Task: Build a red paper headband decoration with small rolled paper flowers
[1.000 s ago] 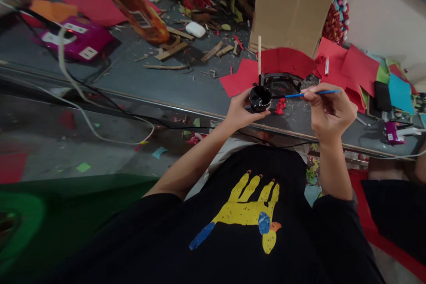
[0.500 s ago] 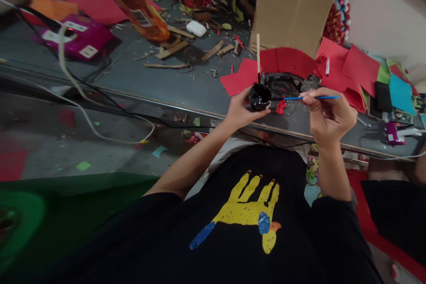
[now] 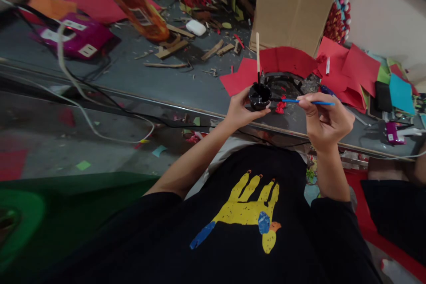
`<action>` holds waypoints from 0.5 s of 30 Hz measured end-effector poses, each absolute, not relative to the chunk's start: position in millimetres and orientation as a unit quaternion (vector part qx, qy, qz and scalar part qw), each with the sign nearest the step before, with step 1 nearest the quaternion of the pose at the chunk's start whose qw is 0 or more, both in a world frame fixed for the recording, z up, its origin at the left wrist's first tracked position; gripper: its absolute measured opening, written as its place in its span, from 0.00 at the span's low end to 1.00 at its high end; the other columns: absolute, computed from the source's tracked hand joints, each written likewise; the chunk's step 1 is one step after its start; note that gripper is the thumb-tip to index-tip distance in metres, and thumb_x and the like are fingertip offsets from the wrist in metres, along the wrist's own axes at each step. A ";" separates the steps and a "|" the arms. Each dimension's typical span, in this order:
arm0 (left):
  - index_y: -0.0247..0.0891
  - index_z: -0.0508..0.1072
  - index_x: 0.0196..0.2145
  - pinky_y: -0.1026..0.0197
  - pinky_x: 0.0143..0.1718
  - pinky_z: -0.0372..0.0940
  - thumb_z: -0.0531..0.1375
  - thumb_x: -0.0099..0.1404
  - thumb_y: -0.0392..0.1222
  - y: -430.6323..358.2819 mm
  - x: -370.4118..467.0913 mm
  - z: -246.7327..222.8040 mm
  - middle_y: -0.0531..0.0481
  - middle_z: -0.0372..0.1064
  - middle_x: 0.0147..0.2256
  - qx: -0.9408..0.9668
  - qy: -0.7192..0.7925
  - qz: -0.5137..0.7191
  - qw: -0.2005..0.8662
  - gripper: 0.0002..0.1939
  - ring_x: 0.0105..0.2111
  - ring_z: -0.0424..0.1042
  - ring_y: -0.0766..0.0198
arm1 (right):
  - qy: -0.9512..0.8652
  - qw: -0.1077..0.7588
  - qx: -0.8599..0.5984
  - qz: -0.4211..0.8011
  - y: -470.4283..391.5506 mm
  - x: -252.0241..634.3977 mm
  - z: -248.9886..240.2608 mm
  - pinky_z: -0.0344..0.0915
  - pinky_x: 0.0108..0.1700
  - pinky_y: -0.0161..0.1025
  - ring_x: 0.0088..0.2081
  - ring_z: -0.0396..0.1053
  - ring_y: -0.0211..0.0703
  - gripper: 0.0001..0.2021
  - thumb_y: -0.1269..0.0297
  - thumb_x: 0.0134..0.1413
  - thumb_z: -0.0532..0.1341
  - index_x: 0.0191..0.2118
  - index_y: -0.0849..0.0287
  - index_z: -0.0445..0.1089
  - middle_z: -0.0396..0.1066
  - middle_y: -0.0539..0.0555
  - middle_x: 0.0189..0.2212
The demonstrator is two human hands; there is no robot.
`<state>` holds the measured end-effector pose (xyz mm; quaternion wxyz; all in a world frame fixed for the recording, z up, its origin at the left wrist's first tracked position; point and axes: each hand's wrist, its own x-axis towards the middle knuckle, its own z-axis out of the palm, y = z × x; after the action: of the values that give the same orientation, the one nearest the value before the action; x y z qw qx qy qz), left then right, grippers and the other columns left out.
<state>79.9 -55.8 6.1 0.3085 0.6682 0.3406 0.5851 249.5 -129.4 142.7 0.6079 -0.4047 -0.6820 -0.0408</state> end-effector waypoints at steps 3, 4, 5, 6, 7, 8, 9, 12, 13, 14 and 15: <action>0.35 0.69 0.49 0.56 0.38 0.72 0.69 0.47 0.54 -55.3 79.6 5.6 0.46 0.74 0.37 0.666 0.342 0.586 0.311 0.35 0.36 0.74 0.59 | -0.671 0.612 -0.416 -0.051 -129.3 248.6 144.0 0.69 0.26 0.35 0.27 0.74 0.38 0.03 0.64 0.52 0.65 0.33 0.51 0.70 0.74 0.44 0.27; 0.35 0.69 0.49 0.56 0.38 0.71 0.69 0.47 0.54 -55.3 79.5 5.7 0.46 0.74 0.37 0.665 0.344 0.585 0.311 0.35 0.35 0.74 0.59 | -0.669 0.618 -0.409 -0.054 -128.3 248.2 144.3 0.69 0.26 0.35 0.26 0.74 0.38 0.03 0.64 0.51 0.65 0.33 0.52 0.70 0.74 0.44 0.26; 0.35 0.69 0.49 0.56 0.37 0.71 0.69 0.47 0.54 -55.4 79.4 6.0 0.46 0.74 0.37 0.665 0.345 0.585 0.311 0.35 0.35 0.74 0.60 | -0.669 0.624 -0.401 -0.056 -127.0 247.8 144.3 0.69 0.26 0.35 0.26 0.74 0.38 0.03 0.64 0.51 0.65 0.32 0.52 0.70 0.74 0.43 0.26; 0.35 0.69 0.49 0.57 0.37 0.71 0.69 0.46 0.54 -55.6 79.4 6.5 0.46 0.74 0.37 0.664 0.347 0.584 0.312 0.35 0.35 0.74 0.60 | -0.671 0.626 -0.394 -0.057 -125.8 247.5 144.2 0.70 0.26 0.35 0.26 0.75 0.38 0.03 0.65 0.51 0.65 0.32 0.52 0.70 0.73 0.43 0.25; 0.35 0.69 0.49 0.57 0.38 0.71 0.69 0.46 0.54 -55.8 79.4 7.1 0.46 0.74 0.37 0.665 0.349 0.582 0.313 0.35 0.35 0.74 0.60 | -0.675 0.624 -0.389 -0.058 -124.9 247.3 143.9 0.70 0.26 0.34 0.27 0.75 0.37 0.04 0.66 0.51 0.65 0.32 0.51 0.70 0.73 0.43 0.25; 0.35 0.69 0.49 0.56 0.38 0.71 0.69 0.47 0.54 -56.2 79.4 7.7 0.46 0.74 0.37 0.665 0.350 0.580 0.314 0.35 0.35 0.74 0.59 | -0.679 0.620 -0.388 -0.060 -124.6 247.2 143.3 0.70 0.26 0.34 0.27 0.75 0.37 0.04 0.66 0.51 0.65 0.32 0.51 0.70 0.74 0.43 0.25; 0.36 0.69 0.49 0.56 0.38 0.71 0.69 0.47 0.55 -56.5 79.5 8.1 0.46 0.73 0.37 0.665 0.352 0.579 0.316 0.35 0.36 0.74 0.59 | -0.682 0.616 -0.390 -0.063 -125.0 247.1 142.7 0.70 0.26 0.33 0.27 0.75 0.37 0.04 0.66 0.51 0.65 0.32 0.52 0.70 0.74 0.43 0.25; 0.36 0.69 0.49 0.56 0.39 0.71 0.69 0.47 0.55 -57.0 79.7 8.2 0.47 0.73 0.36 0.664 0.354 0.576 0.319 0.34 0.36 0.74 0.59 | -0.685 0.602 -0.404 -0.069 -129.0 247.1 140.9 0.69 0.26 0.32 0.27 0.76 0.36 0.04 0.66 0.50 0.66 0.32 0.52 0.70 0.74 0.42 0.25; 0.36 0.69 0.49 0.56 0.38 0.71 0.69 0.47 0.55 -56.9 79.8 7.9 0.47 0.73 0.36 0.663 0.355 0.576 0.320 0.35 0.35 0.74 0.59 | -0.686 0.597 -0.411 -0.068 -130.6 246.8 140.6 0.69 0.26 0.32 0.28 0.76 0.36 0.04 0.65 0.50 0.65 0.32 0.52 0.70 0.74 0.42 0.25; 0.36 0.69 0.49 0.56 0.38 0.71 0.69 0.47 0.55 -56.8 79.9 7.6 0.46 0.73 0.36 0.662 0.357 0.576 0.320 0.35 0.35 0.73 0.59 | -0.687 0.591 -0.418 -0.067 -131.8 246.5 140.5 0.69 0.26 0.33 0.28 0.76 0.37 0.03 0.64 0.51 0.65 0.33 0.52 0.70 0.74 0.43 0.25; 0.35 0.69 0.49 0.56 0.38 0.71 0.69 0.47 0.55 -56.6 79.8 7.4 0.46 0.73 0.36 0.661 0.360 0.576 0.320 0.35 0.36 0.73 0.59 | -0.687 0.586 -0.425 -0.068 -132.6 246.0 140.6 0.69 0.26 0.33 0.29 0.76 0.38 0.03 0.64 0.51 0.65 0.33 0.52 0.70 0.74 0.43 0.25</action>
<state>79.8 -56.6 7.4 0.3200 0.6609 0.3600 0.5755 246.0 -132.6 140.6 0.5861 -0.4249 -0.6866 -0.0677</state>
